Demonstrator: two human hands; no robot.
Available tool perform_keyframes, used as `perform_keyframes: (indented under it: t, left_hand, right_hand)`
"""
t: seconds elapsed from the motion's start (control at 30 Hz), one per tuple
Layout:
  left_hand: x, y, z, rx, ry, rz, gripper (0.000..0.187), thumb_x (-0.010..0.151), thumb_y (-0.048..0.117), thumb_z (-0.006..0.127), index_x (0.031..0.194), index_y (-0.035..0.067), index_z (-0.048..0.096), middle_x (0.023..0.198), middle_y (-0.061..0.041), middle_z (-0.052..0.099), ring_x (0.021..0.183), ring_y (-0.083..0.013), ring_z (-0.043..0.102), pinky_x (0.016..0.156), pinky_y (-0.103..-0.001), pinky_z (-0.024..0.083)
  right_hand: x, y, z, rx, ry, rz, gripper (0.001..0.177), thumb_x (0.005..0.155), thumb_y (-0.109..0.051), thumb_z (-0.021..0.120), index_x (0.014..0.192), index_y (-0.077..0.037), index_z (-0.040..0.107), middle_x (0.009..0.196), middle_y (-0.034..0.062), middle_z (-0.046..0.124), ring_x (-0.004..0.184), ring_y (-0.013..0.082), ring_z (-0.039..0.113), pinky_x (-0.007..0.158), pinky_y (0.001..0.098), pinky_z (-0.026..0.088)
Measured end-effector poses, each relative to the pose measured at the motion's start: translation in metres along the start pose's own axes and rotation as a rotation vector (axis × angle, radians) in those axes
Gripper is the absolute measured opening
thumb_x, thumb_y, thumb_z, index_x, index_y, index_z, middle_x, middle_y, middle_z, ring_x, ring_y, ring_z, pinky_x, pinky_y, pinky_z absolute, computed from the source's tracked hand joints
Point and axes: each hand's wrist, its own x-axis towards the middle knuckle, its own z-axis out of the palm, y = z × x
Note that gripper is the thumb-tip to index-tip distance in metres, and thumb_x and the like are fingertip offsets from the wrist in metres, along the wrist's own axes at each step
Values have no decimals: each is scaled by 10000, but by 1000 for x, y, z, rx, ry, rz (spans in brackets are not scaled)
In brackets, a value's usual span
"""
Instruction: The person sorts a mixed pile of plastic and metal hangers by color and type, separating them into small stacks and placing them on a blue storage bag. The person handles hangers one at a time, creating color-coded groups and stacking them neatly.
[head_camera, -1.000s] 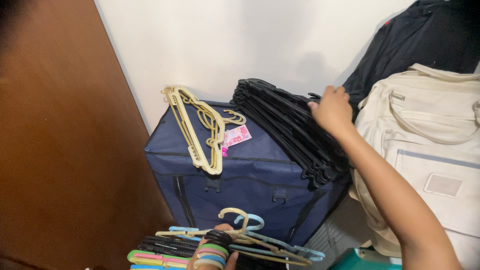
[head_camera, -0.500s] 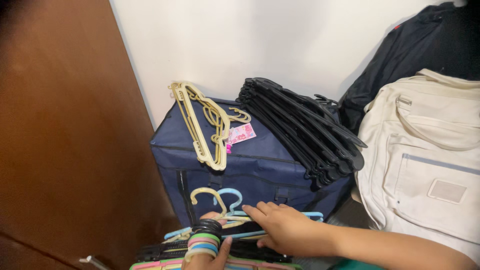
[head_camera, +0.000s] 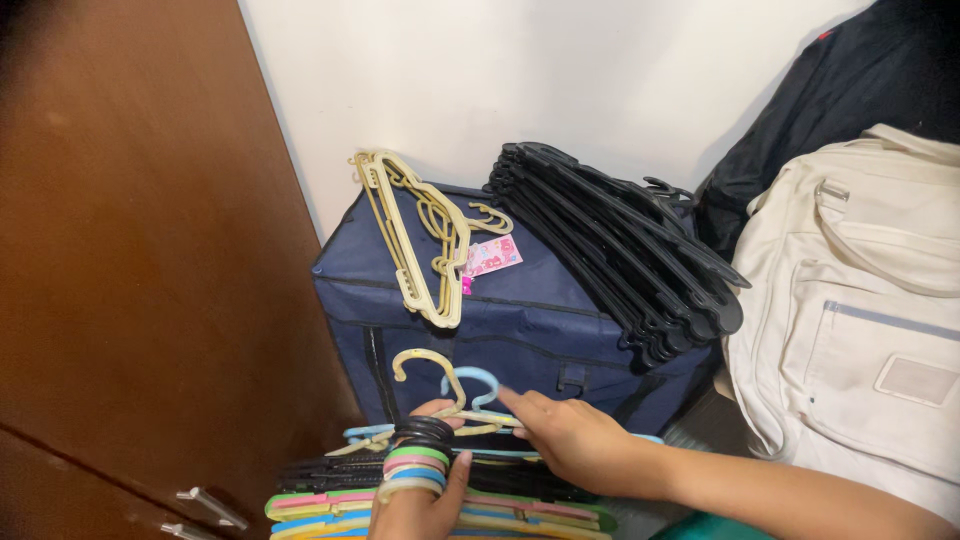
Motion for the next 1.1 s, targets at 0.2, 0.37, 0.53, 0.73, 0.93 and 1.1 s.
perform_keyframes:
  t: [0.2, 0.37, 0.53, 0.73, 0.93, 1.1]
  left_hand:
    - [1, 12, -7, 39, 20, 53, 335, 833, 108, 736, 1160, 65, 676, 1356, -120, 611, 1244, -288, 628, 1018, -394, 479]
    - [-5, 8, -5, 115, -73, -94, 302, 848, 169, 716, 1145, 119, 693, 1437, -59, 622, 1224, -271, 644, 1033, -385, 475]
    - [-10, 0, 8, 255, -131, -72, 740, 883, 269, 763, 1551, 105, 492, 1479, -162, 507, 1268, -373, 570, 1092, -431, 430]
    - [-16, -14, -10, 122, -125, -35, 725, 824, 199, 761, 1479, 39, 494, 1616, -111, 400, 1310, -334, 569, 1126, -449, 354]
    - [-26, -19, -22, 149, -97, -8, 566, 815, 143, 759, 1337, 2, 591, 1681, -148, 234, 1415, -386, 441, 1175, -541, 167]
    - [-36, -26, -27, 189, -96, -13, 511, 804, 154, 764, 1283, 5, 669, 1711, -147, 213, 1458, -459, 261, 1163, -529, 194]
  right_hand:
    - [-2, -3, -4, 156, 33, -131, 281, 973, -76, 579, 1243, -64, 656, 1001, 169, 681, 950, 388, 685, 786, 468, 538]
    - [2, -3, -10, 250, -22, -11, 387, 833, -54, 686, 1217, -34, 640, 1004, 148, 663, 905, 349, 683, 753, 422, 543]
    - [5, -12, -1, 251, 67, -184, 385, 911, -19, 612, 1295, 12, 604, 977, 193, 628, 905, 392, 652, 768, 422, 526]
    - [31, 7, -19, 229, 245, -208, 301, 979, -60, 584, 1267, 11, 636, 940, 160, 659, 827, 295, 666, 734, 388, 544]
    - [118, 64, -37, 1038, 189, 241, 189, 1037, -108, 508, 1147, -3, 620, 688, 37, 524, 517, 98, 464, 471, 245, 400]
    - [213, 134, -11, 1508, 313, 340, 137, 993, -54, 470, 982, 0, 595, 694, 42, 536, 501, 104, 451, 452, 251, 407]
